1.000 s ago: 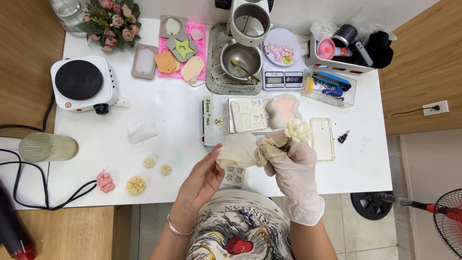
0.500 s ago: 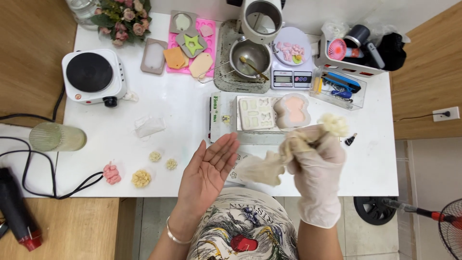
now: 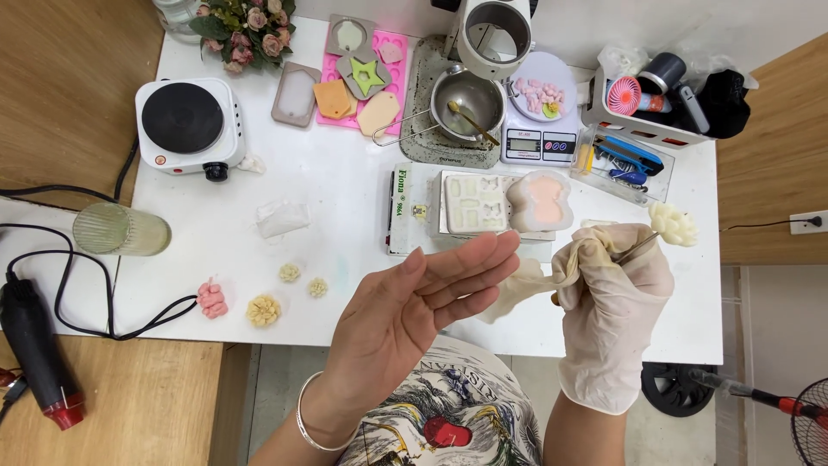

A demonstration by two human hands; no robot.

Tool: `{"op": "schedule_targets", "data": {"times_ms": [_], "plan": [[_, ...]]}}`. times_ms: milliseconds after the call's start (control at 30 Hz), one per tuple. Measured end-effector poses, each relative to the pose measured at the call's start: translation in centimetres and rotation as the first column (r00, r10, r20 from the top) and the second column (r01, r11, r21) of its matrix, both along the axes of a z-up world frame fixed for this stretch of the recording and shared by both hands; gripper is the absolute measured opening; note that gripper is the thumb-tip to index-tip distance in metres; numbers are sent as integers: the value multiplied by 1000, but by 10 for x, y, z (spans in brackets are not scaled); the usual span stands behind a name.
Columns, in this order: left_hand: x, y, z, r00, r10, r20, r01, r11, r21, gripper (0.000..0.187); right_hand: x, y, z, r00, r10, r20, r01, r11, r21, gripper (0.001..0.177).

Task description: Packaging small decorative wax flowers into small plastic bags and gift boxes.

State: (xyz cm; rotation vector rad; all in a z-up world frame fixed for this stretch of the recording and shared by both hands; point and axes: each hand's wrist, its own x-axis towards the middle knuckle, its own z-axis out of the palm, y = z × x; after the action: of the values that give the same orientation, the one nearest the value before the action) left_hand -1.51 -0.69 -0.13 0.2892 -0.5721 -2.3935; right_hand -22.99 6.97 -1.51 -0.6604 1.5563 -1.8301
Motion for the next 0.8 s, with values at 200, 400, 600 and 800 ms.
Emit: {"op": "schedule_targets", "data": {"times_ms": [200, 400, 600, 800], "plan": [[-2, -3, 2, 1000, 13, -3, -13, 1000, -27, 58, -1, 1, 0, 1000, 10, -16, -10, 1000, -10, 17], [-10, -5, -3, 998, 41, 55, -40, 999, -9, 43, -1, 0, -1, 1000, 19, -20, -19, 1000, -5, 18], [-31, -6, -46, 928, 232, 292, -203, 971, -128, 26, 1, -2, -2, 999, 7, -37, -6, 1000, 15, 18], [-30, -16, -20, 957, 209, 203, -202, 978, -56, 45, -1, -1, -2, 999, 25, -37, -25, 1000, 3, 17]]}}
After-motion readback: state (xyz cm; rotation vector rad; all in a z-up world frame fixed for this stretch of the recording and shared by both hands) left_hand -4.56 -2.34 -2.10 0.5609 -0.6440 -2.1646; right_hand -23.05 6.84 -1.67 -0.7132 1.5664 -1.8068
